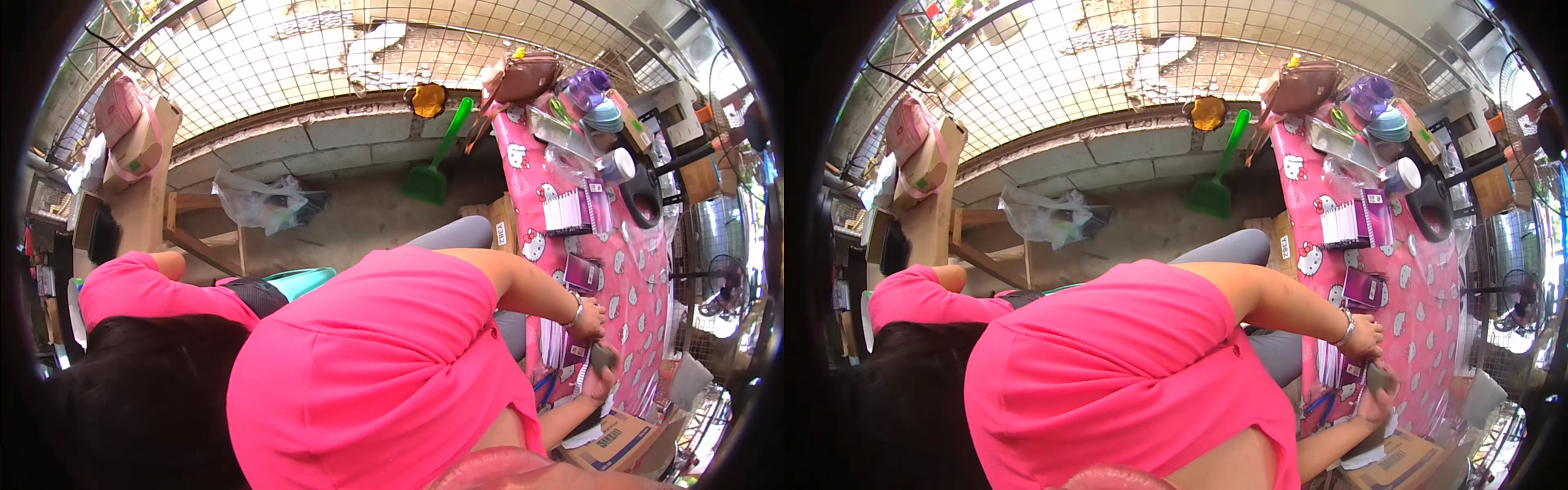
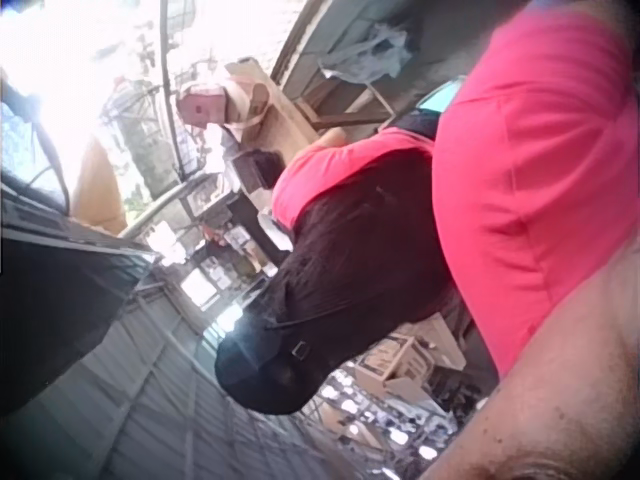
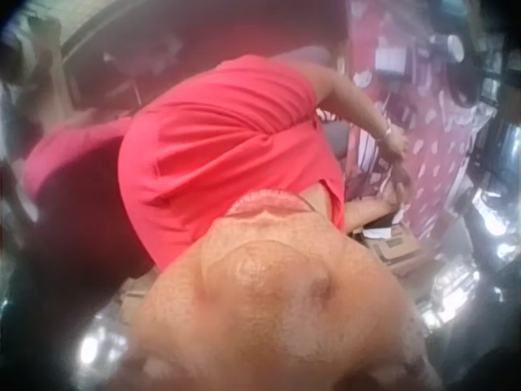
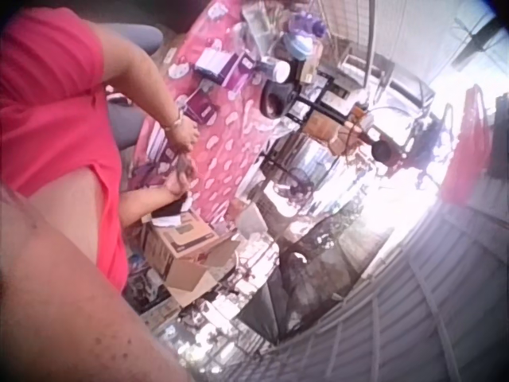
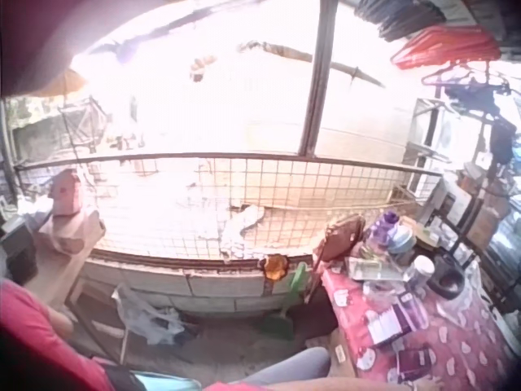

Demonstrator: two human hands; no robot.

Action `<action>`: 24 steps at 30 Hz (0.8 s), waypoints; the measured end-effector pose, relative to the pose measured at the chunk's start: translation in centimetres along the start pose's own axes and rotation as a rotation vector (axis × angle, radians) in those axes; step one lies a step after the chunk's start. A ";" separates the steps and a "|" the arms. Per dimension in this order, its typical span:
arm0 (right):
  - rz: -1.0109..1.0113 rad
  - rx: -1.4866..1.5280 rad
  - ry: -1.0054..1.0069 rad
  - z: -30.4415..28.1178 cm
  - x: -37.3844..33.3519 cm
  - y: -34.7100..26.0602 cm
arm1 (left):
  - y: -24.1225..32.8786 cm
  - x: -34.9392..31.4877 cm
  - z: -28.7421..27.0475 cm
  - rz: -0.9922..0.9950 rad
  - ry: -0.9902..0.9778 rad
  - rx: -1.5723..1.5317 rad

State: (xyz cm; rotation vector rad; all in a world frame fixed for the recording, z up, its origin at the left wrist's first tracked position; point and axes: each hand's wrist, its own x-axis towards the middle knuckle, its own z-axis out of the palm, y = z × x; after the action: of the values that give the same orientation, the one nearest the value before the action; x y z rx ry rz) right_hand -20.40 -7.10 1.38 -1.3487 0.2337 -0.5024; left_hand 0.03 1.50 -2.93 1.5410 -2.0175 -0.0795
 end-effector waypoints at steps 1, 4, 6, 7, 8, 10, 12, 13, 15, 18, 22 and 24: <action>0.094 -0.107 0.033 -0.4 0.1 0.0 | 0.2 -0.1 -0.1 0.005 -0.011 -0.011; 0.227 -0.168 0.040 -0.8 0.8 0.1 | 0.2 -0.2 -1.0 -0.030 -0.071 -0.041; 0.075 -0.009 -0.033 -0.3 0.2 0.1 | 0.5 0.0 -1.4 -0.060 -0.106 -0.063; -0.003 0.070 -0.066 -0.1 0.0 0.1 | 0.6 0.0 -1.5 -0.072 -0.126 -0.075; 0.171 -0.158 -0.001 0.4 0.7 -0.3 | 0.4 0.1 -1.5 -0.064 -0.133 -0.067; 0.151 -0.111 0.004 -0.5 1.0 0.0 | 0.2 0.4 -1.4 -0.042 -0.151 -0.054; -0.052 0.168 -0.063 -0.6 1.0 0.5 | -0.6 1.6 -1.2 -0.061 -0.203 -0.063; 0.038 0.075 -0.023 -0.6 1.3 0.7 | -1.1 2.0 -1.0 -0.070 -0.231 -0.071; 0.210 -0.117 0.100 -1.3 1.9 0.4 | -1.6 2.3 -1.3 -0.018 -0.263 -0.166; 0.078 0.011 -0.022 -1.7 2.5 1.4 | -2.4 2.4 -1.9 -0.060 -0.230 -0.251; 0.197 -0.090 0.072 -1.9 3.0 1.1 | -3.0 2.1 -2.6 -0.069 -0.196 -0.206; 0.097 0.028 -0.031 -1.5 3.5 0.7 | -3.4 2.2 -2.3 -0.064 -0.170 -0.225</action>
State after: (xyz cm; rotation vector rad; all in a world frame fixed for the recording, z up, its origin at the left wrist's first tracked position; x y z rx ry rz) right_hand -17.84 -9.93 0.79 -1.3108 0.2644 -0.4018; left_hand 3.69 -0.87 -1.45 1.4962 -2.0083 -0.4610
